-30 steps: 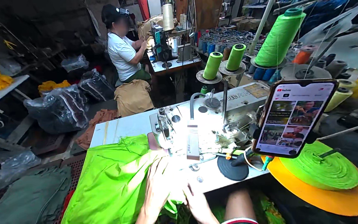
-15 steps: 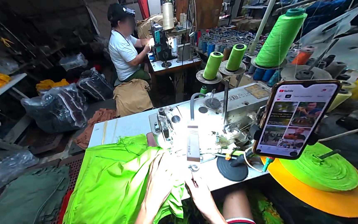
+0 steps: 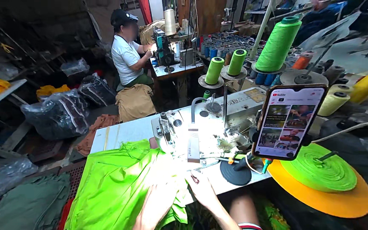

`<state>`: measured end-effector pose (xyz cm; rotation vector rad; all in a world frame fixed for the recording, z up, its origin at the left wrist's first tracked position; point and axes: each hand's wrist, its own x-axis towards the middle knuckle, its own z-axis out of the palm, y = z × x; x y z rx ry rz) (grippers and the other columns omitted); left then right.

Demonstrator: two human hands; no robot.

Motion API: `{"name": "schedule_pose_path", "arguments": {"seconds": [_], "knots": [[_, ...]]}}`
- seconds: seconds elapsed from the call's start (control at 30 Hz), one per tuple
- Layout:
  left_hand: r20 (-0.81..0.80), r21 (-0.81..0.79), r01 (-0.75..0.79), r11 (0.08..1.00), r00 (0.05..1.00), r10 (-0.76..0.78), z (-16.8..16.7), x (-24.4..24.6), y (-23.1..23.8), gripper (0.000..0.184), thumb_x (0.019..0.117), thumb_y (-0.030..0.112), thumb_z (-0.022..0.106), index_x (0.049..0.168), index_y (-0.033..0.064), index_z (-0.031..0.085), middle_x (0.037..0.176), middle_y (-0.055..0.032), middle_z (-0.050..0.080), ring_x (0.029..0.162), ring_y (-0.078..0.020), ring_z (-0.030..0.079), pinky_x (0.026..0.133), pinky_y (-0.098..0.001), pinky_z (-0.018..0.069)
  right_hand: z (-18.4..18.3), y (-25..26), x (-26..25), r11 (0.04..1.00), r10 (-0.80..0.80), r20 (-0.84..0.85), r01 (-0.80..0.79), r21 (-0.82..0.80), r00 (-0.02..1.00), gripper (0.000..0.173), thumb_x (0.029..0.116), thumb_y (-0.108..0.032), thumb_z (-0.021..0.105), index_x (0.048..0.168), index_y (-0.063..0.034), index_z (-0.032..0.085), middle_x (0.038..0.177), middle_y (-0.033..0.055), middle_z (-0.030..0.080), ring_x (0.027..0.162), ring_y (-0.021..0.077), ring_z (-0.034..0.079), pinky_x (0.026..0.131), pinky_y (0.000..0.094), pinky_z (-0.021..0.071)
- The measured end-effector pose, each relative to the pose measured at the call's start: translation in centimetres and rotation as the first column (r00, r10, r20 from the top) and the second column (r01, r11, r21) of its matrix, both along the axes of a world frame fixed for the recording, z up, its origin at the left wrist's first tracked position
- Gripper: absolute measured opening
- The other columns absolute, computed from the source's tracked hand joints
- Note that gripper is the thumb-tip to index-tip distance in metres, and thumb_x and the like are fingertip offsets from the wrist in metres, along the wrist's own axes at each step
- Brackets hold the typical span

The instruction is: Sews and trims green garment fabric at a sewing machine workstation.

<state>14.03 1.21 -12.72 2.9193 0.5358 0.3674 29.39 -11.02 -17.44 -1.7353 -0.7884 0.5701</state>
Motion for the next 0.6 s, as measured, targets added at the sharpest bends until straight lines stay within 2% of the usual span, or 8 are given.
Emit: {"name": "schedule_pose_path", "arguments": {"seconds": [0.1, 0.17, 0.27, 0.33, 0.4, 0.43, 0.5, 0.6], "knots": [[-0.209, -0.036, -0.028, 0.999, 0.978, 0.02, 0.7, -1.6, 0.3, 0.035, 0.1052, 0.034, 0.049, 0.105, 0.0094, 0.074, 0.105, -0.0101, 0.073, 0.1, -0.0295, 0.071, 0.085, -0.0509, 0.0567, 1.3, -0.1, 0.4, 0.998, 0.048, 0.106, -0.044, -0.038, 0.993, 0.032, 0.1023, -0.034, 0.057, 0.099, -0.0062, 0.073, 0.08, 0.0037, 0.065, 0.075, 0.011, 0.061, 0.073, 0.0316, 0.0517], [-0.135, -0.078, 0.009, 0.997, 0.991, -0.019, 2.0, -2.4, -0.3, 0.034, 0.1036, 0.036, 0.051, 0.096, 0.0123, 0.072, 0.088, -0.0064, 0.071, 0.083, -0.0247, 0.072, 0.072, -0.0471, 0.0586, 1.8, -0.2, 0.3, 1.0, 0.009, 0.234, -0.015, 0.024, 0.972, 0.032, 0.1006, -0.036, 0.06, 0.112, -0.0095, 0.075, 0.092, 0.0029, 0.073, 0.084, 0.0095, 0.068, 0.08, 0.0307, 0.0569], [0.041, 0.005, 0.156, 0.988, 0.987, -0.156, 3.8, -3.0, -3.0, 0.023, 0.1007, 0.031, 0.058, 0.099, 0.0182, 0.077, 0.081, -0.0012, 0.073, 0.071, -0.0196, 0.072, 0.058, -0.0419, 0.0591, 2.7, -0.4, 0.2, 0.972, -0.024, 0.446, -0.083, 0.221, 0.895, 0.023, 0.0966, -0.027, 0.063, 0.11, -0.0117, 0.075, 0.096, 0.0006, 0.072, 0.081, 0.0053, 0.067, 0.074, 0.0246, 0.0583], [0.051, 0.064, 0.233, 0.97, 0.97, -0.237, 4.5, -2.8, -4.5, 0.018, 0.0994, 0.028, 0.061, 0.098, 0.0197, 0.077, 0.084, 0.0005, 0.071, 0.075, -0.0178, 0.071, 0.061, -0.0383, 0.0594, 3.9, -1.3, 0.7, 0.901, 0.213, 0.515, -0.371, 0.224, 0.83, 0.028, 0.09, -0.014, 0.063, 0.115, -0.0094, 0.074, 0.104, 0.0058, 0.074, 0.092, 0.0127, 0.07, 0.081, 0.0333, 0.0598], [0.047, 0.057, 0.3, 0.952, 0.952, -0.302, 5.0, -2.6, -4.8, 0.016, 0.0985, 0.025, 0.063, 0.096, 0.0185, 0.076, 0.084, -0.0003, 0.068, 0.081, -0.0189, 0.068, 0.07, -0.0379, 0.0577, 5.0, -1.9, 1.7, 0.766, 0.51, 0.524, -0.637, 0.084, 0.682, 0.032, 0.0901, -0.008, 0.061, 0.12, -0.0077, 0.071, 0.114, 0.0108, 0.072, 0.105, 0.0221, 0.07, 0.09, 0.0433, 0.0576], [0.036, 0.039, 0.311, 0.95, 0.949, -0.312, 5.1, -2.7, -4.5, 0.017, 0.099, 0.027, 0.063, 0.097, 0.0186, 0.077, 0.087, -0.0002, 0.07, 0.084, -0.0189, 0.069, 0.074, -0.0385, 0.0578, 5.1, -2.2, 2.0, 0.719, 0.594, 0.496, -0.695, 0.026, 0.633, 0.029, 0.0891, -0.008, 0.06, 0.116, -0.0054, 0.071, 0.107, 0.0138, 0.072, 0.099, 0.0259, 0.07, 0.084, 0.0472, 0.0573], [-0.01, 0.028, 0.286, 0.958, 0.958, -0.286, 4.8, -3.0, -2.3, 0.023, 0.0998, 0.038, 0.06, 0.098, 0.0211, 0.076, 0.087, 0.0013, 0.071, 0.081, -0.0167, 0.071, 0.069, -0.04, 0.0602, 4.1, -2.9, 2.3, 0.695, 0.653, 0.452, -0.718, -0.038, 0.608, 0.021, 0.0887, -0.013, 0.063, 0.105, -0.0037, 0.071, 0.092, 0.0146, 0.071, 0.084, 0.0268, 0.069, 0.071, 0.0484, 0.0559], [-0.104, -0.053, 0.2, 0.978, 0.973, -0.205, 5.4, -3.6, 3.1, 0.032, 0.0977, 0.048, 0.059, 0.095, 0.0197, 0.074, 0.085, 0.0, 0.071, 0.078, -0.0186, 0.071, 0.066, -0.0462, 0.0592, 2.2, -3.7, 2.0, 0.714, 0.644, 0.382, -0.7, 0.01, 0.662, 0.023, 0.0911, -0.021, 0.068, 0.106, -0.0044, 0.073, 0.092, 0.013, 0.073, 0.085, 0.0223, 0.07, 0.075, 0.0435, 0.0579]]}}
